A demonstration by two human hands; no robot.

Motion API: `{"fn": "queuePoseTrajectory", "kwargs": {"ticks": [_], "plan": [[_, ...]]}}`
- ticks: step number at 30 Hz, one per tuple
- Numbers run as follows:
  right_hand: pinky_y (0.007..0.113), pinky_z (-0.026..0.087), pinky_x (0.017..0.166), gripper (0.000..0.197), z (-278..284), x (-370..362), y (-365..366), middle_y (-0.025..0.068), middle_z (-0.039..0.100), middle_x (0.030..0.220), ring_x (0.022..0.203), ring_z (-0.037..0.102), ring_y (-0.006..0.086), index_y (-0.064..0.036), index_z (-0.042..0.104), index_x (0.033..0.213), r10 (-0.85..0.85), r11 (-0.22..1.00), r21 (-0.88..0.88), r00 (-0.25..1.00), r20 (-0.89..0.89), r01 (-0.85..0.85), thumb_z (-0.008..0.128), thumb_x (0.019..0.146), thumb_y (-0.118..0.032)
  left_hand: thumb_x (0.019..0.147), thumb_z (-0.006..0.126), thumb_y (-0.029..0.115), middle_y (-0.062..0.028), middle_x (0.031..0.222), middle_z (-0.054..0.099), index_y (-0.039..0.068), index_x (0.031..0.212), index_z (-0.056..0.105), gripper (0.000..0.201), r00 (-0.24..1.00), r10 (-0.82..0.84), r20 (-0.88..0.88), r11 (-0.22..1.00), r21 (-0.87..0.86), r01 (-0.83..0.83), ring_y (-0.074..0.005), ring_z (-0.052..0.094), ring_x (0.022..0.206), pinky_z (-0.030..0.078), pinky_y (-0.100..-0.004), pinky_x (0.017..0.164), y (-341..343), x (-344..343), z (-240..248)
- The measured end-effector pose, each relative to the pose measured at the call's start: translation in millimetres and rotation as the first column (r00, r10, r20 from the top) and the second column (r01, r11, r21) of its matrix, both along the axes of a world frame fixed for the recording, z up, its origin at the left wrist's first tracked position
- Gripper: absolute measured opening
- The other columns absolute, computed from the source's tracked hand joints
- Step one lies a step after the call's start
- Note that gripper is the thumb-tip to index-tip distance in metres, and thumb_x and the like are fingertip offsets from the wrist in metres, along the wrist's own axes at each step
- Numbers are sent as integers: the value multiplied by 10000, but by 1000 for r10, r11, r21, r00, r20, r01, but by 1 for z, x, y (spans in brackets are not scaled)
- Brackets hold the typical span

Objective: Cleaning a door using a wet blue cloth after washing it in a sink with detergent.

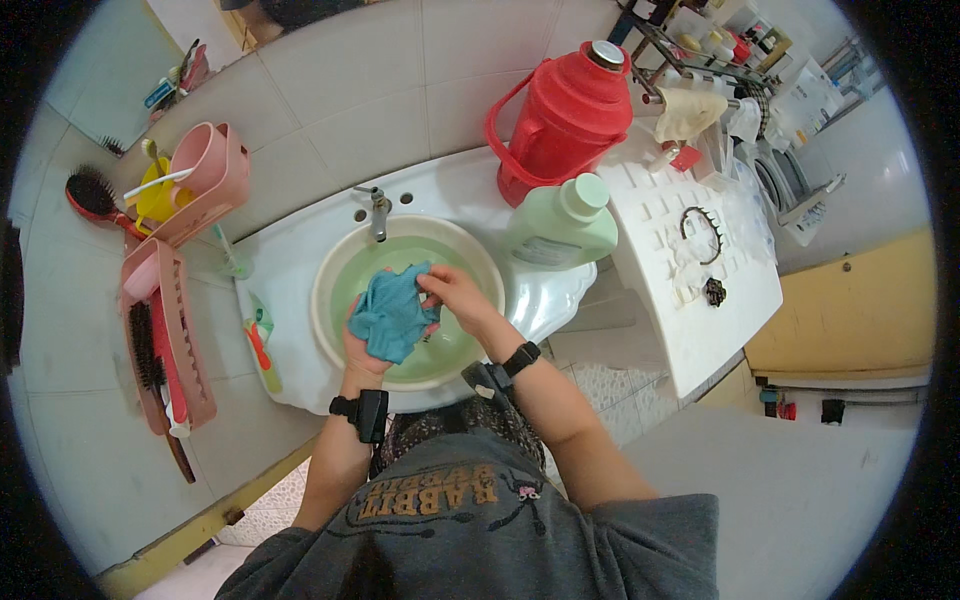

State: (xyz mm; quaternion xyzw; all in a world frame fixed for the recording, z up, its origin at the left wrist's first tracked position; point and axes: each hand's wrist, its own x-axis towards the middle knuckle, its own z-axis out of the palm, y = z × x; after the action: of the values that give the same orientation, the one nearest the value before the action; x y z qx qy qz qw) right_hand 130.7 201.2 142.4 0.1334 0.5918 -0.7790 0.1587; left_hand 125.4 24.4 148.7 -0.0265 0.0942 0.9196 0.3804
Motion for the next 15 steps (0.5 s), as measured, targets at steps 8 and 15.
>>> {"fn": "queuePoseTrajectory", "kwargs": {"ticks": [8, 15], "plan": [[239, 447, 657, 172, -6, 1, -10, 28, 601, 832, 726, 545, 101, -11, 594, 990, -30, 983, 163, 947, -320, 87, 531, 844, -78, 866, 350, 356, -109, 1107, 555, 56, 1159, 490, 443, 992, 61, 110, 994, -95, -51, -248, 542, 990, 431, -381, 863, -7, -2, -45], [247, 467, 648, 235, 19, 13, -30, 29, 591, 900, 789, 556, 108, -11, 555, 1051, 48, 984, 177, 986, -159, -19, 512, 821, -27, 847, 323, 315, -109, 1109, 549, 43, 1120, 510, 428, 968, 186, 165, 967, -206, -151, -266, 519, 1026, 400, -397, 912, 1, -4, -48]]}}
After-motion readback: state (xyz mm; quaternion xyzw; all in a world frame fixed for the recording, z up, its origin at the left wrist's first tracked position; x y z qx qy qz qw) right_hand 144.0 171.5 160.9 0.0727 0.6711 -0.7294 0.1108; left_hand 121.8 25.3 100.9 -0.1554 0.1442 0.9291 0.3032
